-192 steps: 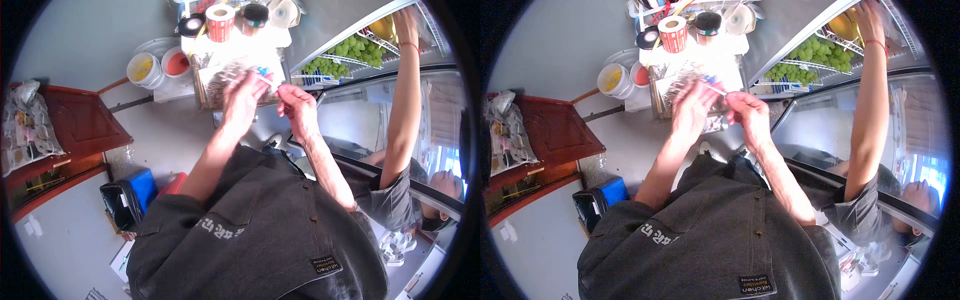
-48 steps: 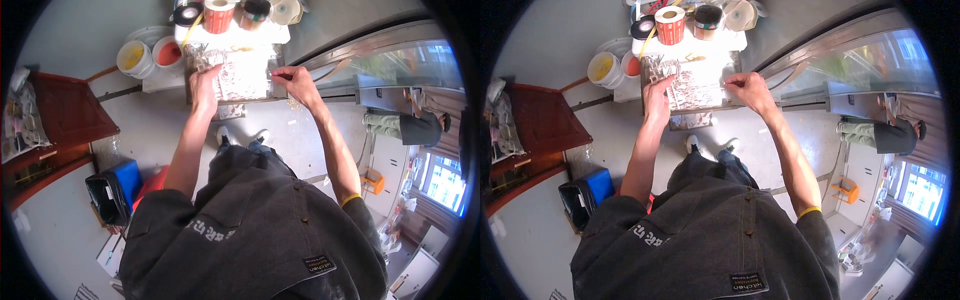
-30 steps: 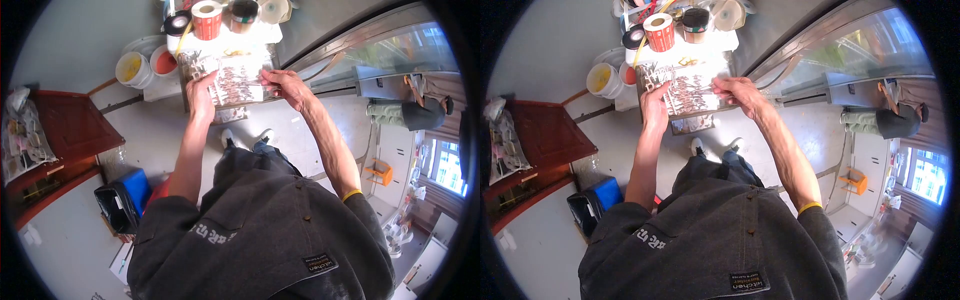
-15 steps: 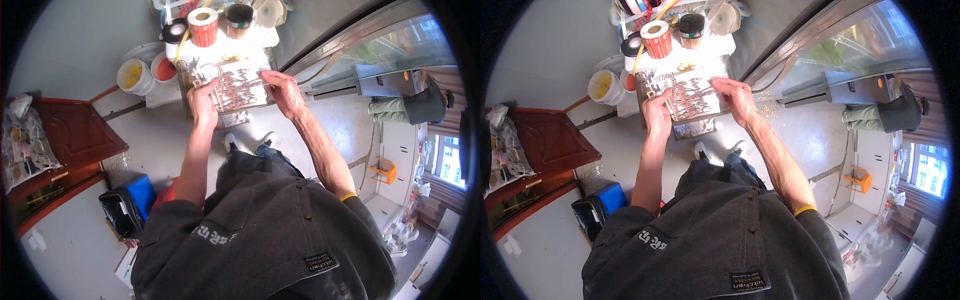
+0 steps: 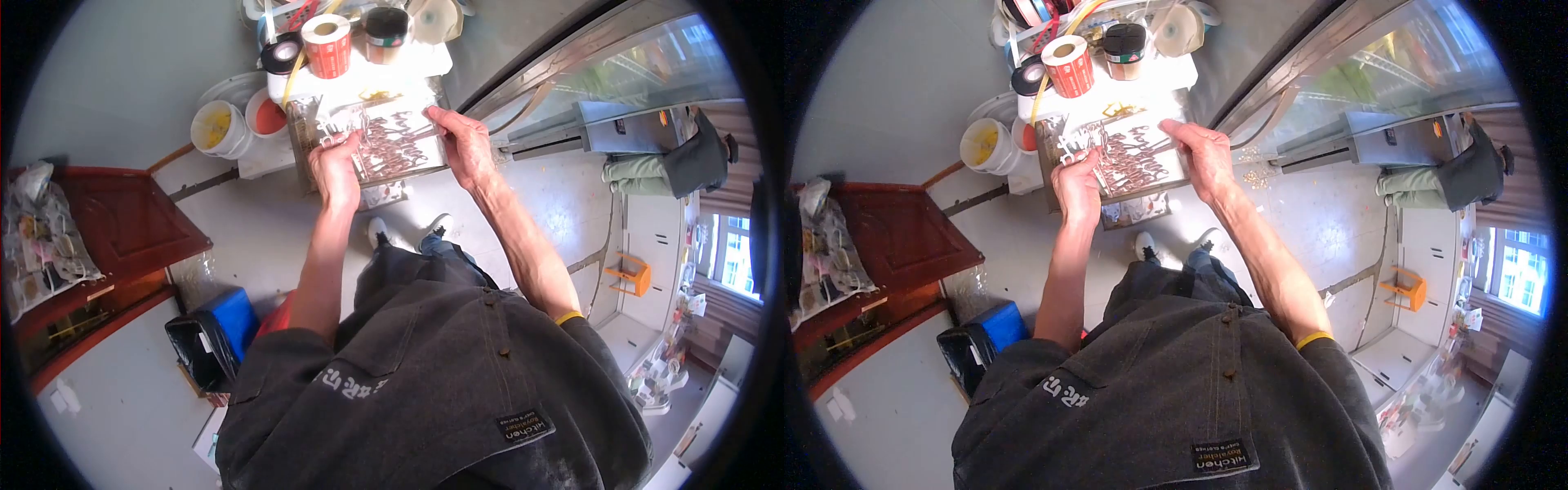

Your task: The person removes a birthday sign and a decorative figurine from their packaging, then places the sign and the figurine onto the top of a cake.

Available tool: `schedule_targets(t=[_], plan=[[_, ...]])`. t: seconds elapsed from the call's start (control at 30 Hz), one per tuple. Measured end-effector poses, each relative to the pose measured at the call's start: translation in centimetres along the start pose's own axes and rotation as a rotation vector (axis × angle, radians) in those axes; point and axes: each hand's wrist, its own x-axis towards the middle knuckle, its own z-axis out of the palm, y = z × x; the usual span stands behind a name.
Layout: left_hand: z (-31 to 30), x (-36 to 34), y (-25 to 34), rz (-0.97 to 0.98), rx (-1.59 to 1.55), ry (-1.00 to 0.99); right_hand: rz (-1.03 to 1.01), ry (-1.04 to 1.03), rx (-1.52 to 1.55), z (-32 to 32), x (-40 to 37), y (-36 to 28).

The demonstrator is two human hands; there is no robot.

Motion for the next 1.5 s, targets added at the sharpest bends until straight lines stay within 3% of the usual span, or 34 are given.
schedule_targets(t=[0.1, 0.3, 0.4, 0.5, 0.7, 0.8, 0.93, 1.13, 1.23, 1.5], plan=[[-0.2, 0.5, -0.4, 0.006, -0.011, 0.017, 0.025, 0.083, 0.069, 1.7, -1.0, -0.4], [-1.7, 0.7, 0.0, -0.001, 0.061, -0.101, 0.361, -0.076, 0.073, -1.0, 0.2, -1.5], [-2.5, 1.0, -0.2, 0.054, 0.106, -0.174, 0.419, -0.104, 0.165, -1.2, 0.2, -2.2], [-2.4, 0.7, -0.3, 0.076, 0.13, -0.18, 0.375, -0.071, 0.193, -1.0, 0.3, -2.2], [-1.5, 0.3, -0.4, 0.059, 0.085, -0.106, 0.085, 0.003, 0.197, 1.4, -0.9, -1.4], [-2.1, 1.1, -0.2, 0.041, 0.027, -0.117, 0.124, 0.079, 0.177, 2.3, -1.4, -2.0], [-2.4, 1.4, 0.0, 0.081, 0.091, -0.191, 0.227, -0.058, -0.053, -0.2, -0.4, -2.7], [-2.8, 1.5, 0.1, 0.058, 0.189, -0.254, 0.451, -0.146, 0.192, -1.7, 0.5, -3.0], [-2.6, 1.4, 0.2, 0.058, 0.19, -0.25, 0.403, -0.032, 0.159, -1.2, 0.4, -2.8], [-1.3, 1.5, -0.5, 0.038, 0.175, -0.076, -0.058, 0.106, 0.119, 0.2, -0.4, -0.6]])
